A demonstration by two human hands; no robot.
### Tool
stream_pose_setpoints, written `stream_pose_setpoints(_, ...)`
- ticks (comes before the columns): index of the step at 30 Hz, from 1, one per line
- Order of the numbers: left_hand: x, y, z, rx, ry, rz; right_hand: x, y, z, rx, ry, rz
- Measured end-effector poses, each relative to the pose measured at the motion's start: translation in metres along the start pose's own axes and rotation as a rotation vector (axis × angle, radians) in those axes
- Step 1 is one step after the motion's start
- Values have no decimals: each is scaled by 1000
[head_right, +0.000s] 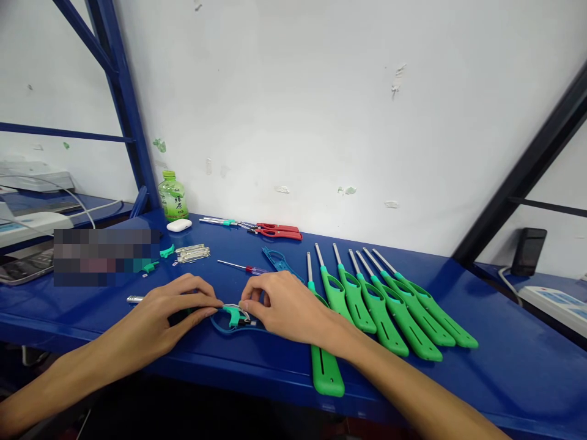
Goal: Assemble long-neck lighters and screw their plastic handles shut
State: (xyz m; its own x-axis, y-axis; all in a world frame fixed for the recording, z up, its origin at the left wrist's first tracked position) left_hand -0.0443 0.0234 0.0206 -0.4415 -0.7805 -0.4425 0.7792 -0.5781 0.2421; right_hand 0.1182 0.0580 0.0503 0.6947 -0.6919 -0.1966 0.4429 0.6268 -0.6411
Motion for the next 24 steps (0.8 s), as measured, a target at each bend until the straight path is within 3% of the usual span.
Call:
stream_pose_setpoints(17, -2, 4, 0, 1, -10, -27, -3, 9, -6, -34, -15, 66)
stream_pose_setpoints(24, 0, 2, -2, -13, -8, -27, 0, 0, 0, -26, -7, 45)
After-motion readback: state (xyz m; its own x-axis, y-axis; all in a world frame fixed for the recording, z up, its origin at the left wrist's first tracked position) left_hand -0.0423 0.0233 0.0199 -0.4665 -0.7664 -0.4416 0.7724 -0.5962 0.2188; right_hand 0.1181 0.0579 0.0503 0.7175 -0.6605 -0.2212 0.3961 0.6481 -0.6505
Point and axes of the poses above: each hand's wrist, its own x-axis away from the middle knuckle, its own z-axis out of the back of the hand, y = z × x, the point moved 8 cm from there along -x, towards the middle knuckle, and after that the axes turned 9 degrees about -x, right-handed, at the moved point
